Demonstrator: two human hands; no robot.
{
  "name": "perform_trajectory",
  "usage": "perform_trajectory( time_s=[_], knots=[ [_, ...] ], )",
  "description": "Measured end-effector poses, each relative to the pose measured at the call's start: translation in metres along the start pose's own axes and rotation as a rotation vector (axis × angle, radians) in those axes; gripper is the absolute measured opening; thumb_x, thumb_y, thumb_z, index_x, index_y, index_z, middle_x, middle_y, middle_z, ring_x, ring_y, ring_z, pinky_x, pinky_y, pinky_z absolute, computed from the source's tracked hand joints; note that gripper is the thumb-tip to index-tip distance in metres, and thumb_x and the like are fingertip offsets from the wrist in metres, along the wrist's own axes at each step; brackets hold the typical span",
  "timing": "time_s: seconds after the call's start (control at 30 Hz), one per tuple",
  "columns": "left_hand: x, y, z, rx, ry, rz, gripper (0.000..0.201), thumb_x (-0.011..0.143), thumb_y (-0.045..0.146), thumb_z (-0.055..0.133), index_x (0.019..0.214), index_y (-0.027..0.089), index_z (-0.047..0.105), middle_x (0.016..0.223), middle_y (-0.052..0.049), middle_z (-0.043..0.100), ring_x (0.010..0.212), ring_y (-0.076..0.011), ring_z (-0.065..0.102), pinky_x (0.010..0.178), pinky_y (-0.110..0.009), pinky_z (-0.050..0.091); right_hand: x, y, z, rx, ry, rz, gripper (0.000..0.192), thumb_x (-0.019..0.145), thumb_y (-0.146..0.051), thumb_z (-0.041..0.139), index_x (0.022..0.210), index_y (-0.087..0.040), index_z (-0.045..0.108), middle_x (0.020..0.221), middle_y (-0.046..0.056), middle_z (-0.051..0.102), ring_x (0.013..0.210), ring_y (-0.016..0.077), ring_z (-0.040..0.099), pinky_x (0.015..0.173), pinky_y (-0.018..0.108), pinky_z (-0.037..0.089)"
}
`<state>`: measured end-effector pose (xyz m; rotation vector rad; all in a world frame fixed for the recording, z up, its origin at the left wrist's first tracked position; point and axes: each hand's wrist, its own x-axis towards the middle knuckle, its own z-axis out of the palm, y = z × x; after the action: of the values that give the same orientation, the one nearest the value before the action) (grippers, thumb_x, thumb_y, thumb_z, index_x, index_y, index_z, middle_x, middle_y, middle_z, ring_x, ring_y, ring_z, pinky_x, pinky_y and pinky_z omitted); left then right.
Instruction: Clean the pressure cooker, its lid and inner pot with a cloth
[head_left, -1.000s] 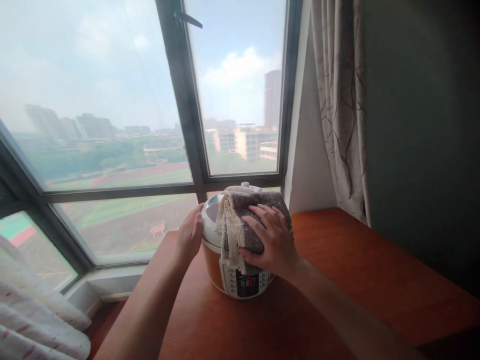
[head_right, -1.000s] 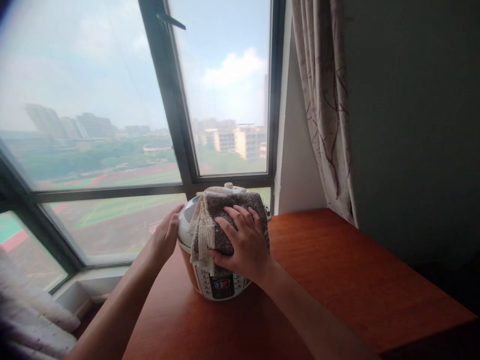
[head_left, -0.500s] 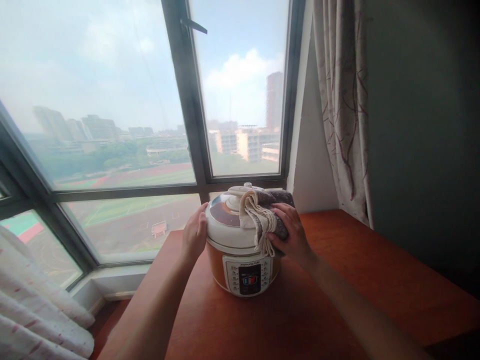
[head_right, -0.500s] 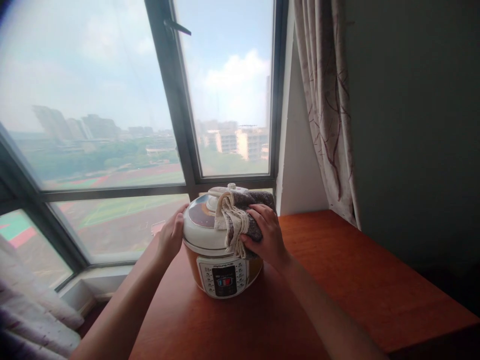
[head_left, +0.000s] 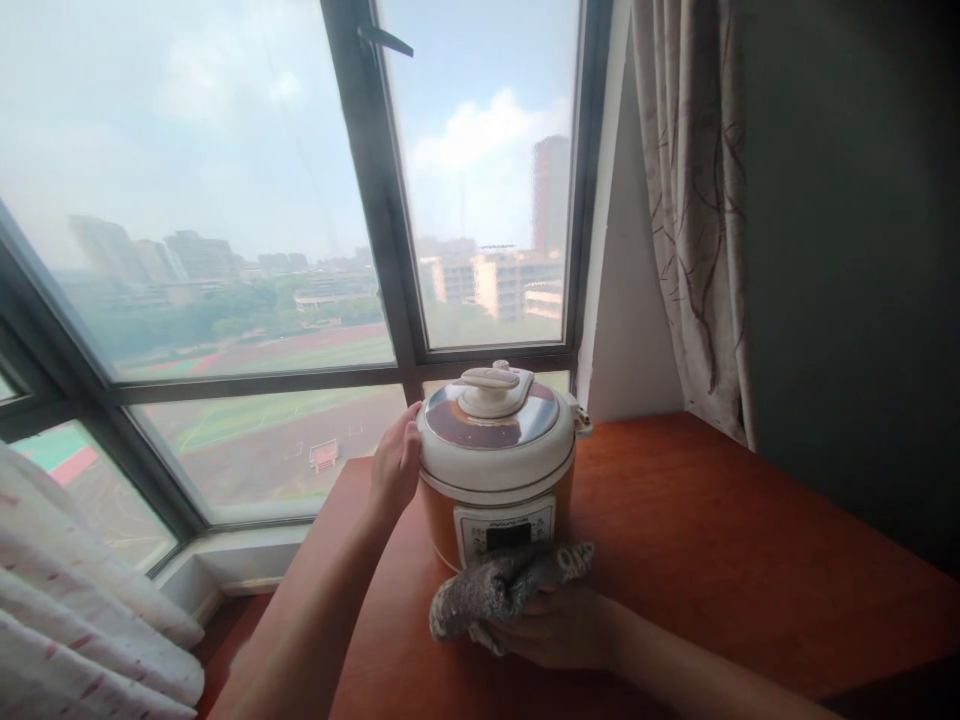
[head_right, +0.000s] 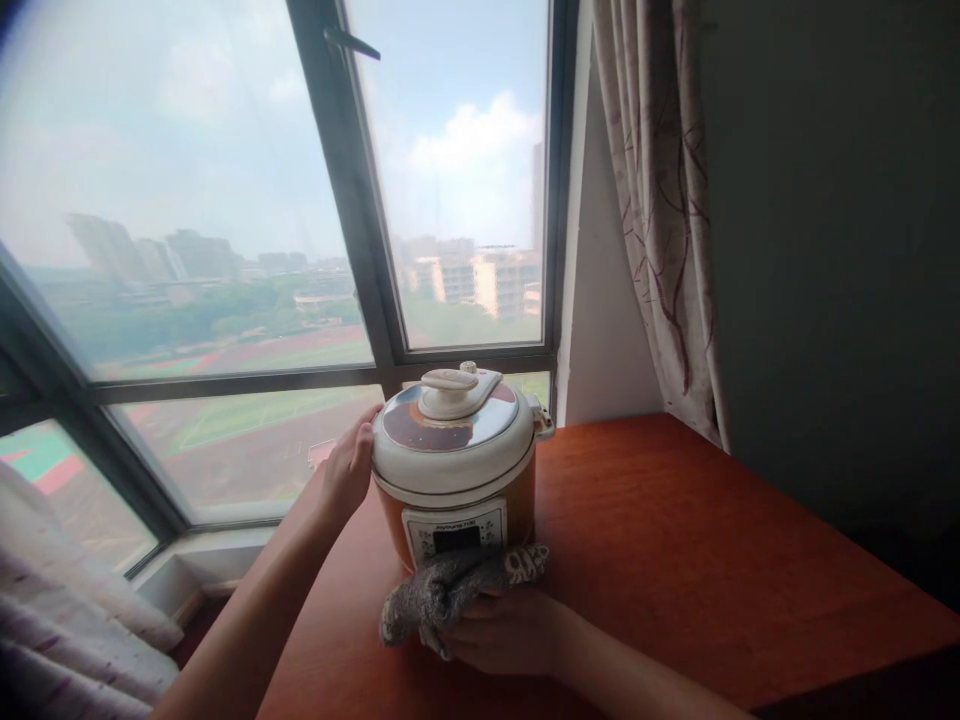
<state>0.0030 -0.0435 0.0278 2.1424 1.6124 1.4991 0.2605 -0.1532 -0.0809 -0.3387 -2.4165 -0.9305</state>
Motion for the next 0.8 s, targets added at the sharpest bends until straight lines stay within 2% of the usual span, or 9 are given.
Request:
perform_trajectory(
  time_s=[0.13, 0.23, 0.3, 0.37, 0.43, 0.5, 0.6, 0.7, 0.8],
  knots=[
    [0.000, -0.002, 0.001, 0.001, 0.008, -0.004, 0.065, 0.102, 0.050, 0.020, 0.140, 0.013, 0.056, 0.139, -0.016, 0.062, 0.133, -0.0309, 0.054, 0.111, -0.050, 0.042, -0.015, 0.013, -0.006, 0.010, 0.070, 0.016, 0.026, 0.088, -0.027, 0.063, 0.106, -0.043, 0.073, 0.136, -0.021, 0.063, 0.140, 0.0078, 0.046, 0.080, 0.018, 0.058],
    [0.000, -0.005, 0.003, -0.005, 0.016, 0.002, 0.065, 0.102, 0.050, 0.019, 0.139, 0.013, 0.057, 0.139, -0.015, 0.062, 0.133, -0.0304, 0.054, 0.111, -0.049, 0.042, -0.017, 0.024, -0.008, -0.054, 0.124, 0.075, 0.027, 0.092, -0.027, 0.063, 0.112, -0.042, 0.071, 0.140, -0.020, 0.060, 0.129, 0.0108, 0.055, 0.090, 0.022, 0.055],
    [0.000, -0.007, 0.004, -0.014, 0.019, 0.004, 0.065, 0.102, 0.050, 0.019, 0.139, 0.013, 0.057, 0.139, -0.015, 0.062, 0.133, -0.0300, 0.054, 0.111, -0.049, 0.042, -0.015, 0.031, -0.008, -0.074, 0.160, 0.176, 0.027, 0.093, -0.031, 0.063, 0.119, -0.039, 0.069, 0.137, -0.014, 0.065, 0.123, 0.0157, 0.058, 0.106, 0.033, 0.047],
    [0.000, -0.009, 0.005, -0.026, 0.024, 0.003, 0.064, 0.102, 0.050, 0.020, 0.139, 0.013, 0.057, 0.140, -0.015, 0.062, 0.133, -0.0297, 0.054, 0.112, -0.048, 0.041, -0.010, 0.039, -0.009, -0.059, 0.201, 0.333, 0.034, 0.092, -0.037, 0.064, 0.125, -0.034, 0.066, 0.133, -0.005, 0.068, 0.126, 0.0236, 0.055, 0.117, 0.048, 0.035],
    [0.000, -0.010, 0.007, -0.036, 0.035, 0.007, 0.064, 0.102, 0.049, 0.021, 0.140, 0.012, 0.056, 0.141, -0.015, 0.061, 0.133, -0.0294, 0.054, 0.112, -0.048, 0.041, -0.002, 0.051, -0.011, -0.022, 0.233, 0.508, 0.048, 0.088, -0.043, 0.066, 0.134, -0.031, 0.059, 0.138, 0.005, 0.063, 0.136, 0.0328, 0.047, 0.117, 0.063, 0.028],
    [-0.001, -0.011, 0.008, -0.045, 0.050, 0.008, 0.063, 0.102, 0.049, 0.021, 0.140, 0.013, 0.056, 0.141, -0.015, 0.061, 0.132, -0.0289, 0.055, 0.112, -0.048, 0.041, 0.008, 0.068, -0.012, 0.036, 0.264, 0.644, 0.067, 0.087, -0.048, 0.066, 0.146, -0.026, 0.045, 0.150, 0.012, 0.050, 0.144, 0.0392, 0.035, 0.115, 0.070, 0.027],
    [-0.002, -0.012, 0.011, -0.052, 0.082, 0.001, 0.062, 0.102, 0.048, 0.021, 0.139, 0.014, 0.058, 0.140, -0.014, 0.062, 0.131, -0.0285, 0.055, 0.111, -0.048, 0.041, 0.023, 0.095, -0.011, 0.143, 0.350, 0.818, 0.076, 0.091, -0.048, 0.058, 0.154, -0.019, 0.029, 0.158, 0.018, 0.037, 0.149, 0.0396, 0.026, 0.115, 0.070, 0.028],
    [-0.003, -0.011, 0.014, -0.049, 0.135, -0.003, 0.062, 0.102, 0.047, 0.022, 0.136, 0.015, 0.062, 0.136, -0.013, 0.065, 0.129, -0.0286, 0.057, 0.110, -0.046, 0.043, 0.030, 0.115, -0.004, 0.230, 0.449, 0.950, 0.059, 0.097, -0.043, 0.050, 0.150, -0.021, 0.035, 0.154, 0.015, 0.044, 0.147, 0.0346, 0.033, 0.117, 0.065, 0.030],
    [-0.002, -0.012, 0.017, -0.044, 0.159, 0.009, 0.061, 0.102, 0.045, 0.021, 0.135, 0.016, 0.062, 0.135, -0.013, 0.065, 0.127, -0.0285, 0.058, 0.109, -0.046, 0.043, 0.030, 0.126, 0.003, 0.287, 0.516, 1.017, 0.047, 0.098, -0.040, 0.048, 0.142, -0.023, 0.045, 0.148, 0.013, 0.051, 0.144, 0.0317, 0.039, 0.118, 0.060, 0.032]
  ],
)
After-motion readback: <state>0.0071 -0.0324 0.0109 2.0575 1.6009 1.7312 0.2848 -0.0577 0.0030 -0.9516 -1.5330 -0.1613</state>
